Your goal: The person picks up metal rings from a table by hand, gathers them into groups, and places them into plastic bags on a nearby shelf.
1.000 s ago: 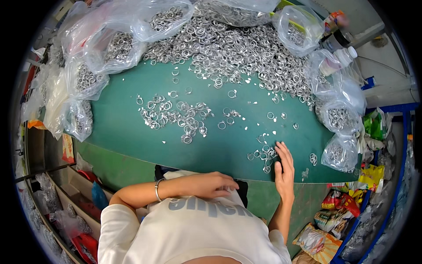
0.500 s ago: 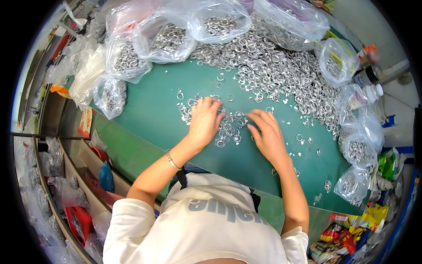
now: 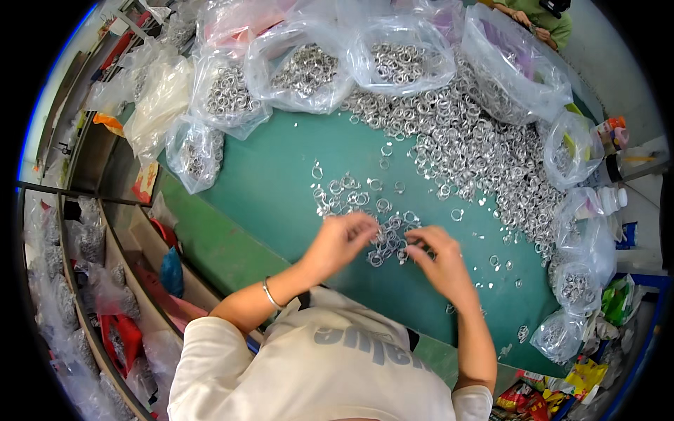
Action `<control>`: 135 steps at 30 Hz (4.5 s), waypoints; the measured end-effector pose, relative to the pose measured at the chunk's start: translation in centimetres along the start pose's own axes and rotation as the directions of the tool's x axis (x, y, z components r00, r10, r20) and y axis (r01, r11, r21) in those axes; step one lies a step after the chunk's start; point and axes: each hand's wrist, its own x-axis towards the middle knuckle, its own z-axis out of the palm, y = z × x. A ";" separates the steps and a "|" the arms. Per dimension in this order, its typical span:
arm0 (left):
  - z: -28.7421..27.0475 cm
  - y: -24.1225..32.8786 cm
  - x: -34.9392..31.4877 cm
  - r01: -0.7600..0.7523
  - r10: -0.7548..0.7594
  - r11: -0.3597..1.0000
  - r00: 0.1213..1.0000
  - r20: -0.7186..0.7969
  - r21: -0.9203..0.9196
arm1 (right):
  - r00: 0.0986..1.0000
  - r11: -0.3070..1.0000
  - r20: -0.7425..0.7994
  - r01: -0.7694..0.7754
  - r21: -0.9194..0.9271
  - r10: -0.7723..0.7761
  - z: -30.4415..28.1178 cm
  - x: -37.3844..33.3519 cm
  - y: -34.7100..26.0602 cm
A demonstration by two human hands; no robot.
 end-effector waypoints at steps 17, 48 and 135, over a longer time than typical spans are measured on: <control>0.2 0.2 3.3 -0.351 0.341 0.903 0.936 0.082 0.247 | 0.834 0.970 -0.529 0.028 -0.242 -0.156 -9.0 2.1 -4.6; -0.9 -0.9 4.9 -0.359 0.364 0.834 0.929 0.073 0.419 | 0.341 0.556 -0.675 -0.388 -0.735 -0.654 -23.7 4.6 0.9; -0.4 -0.3 5.5 -0.189 0.140 0.965 0.957 0.255 0.180 | 0.952 0.927 -0.301 -0.158 -0.339 0.053 0.6 -0.1 1.4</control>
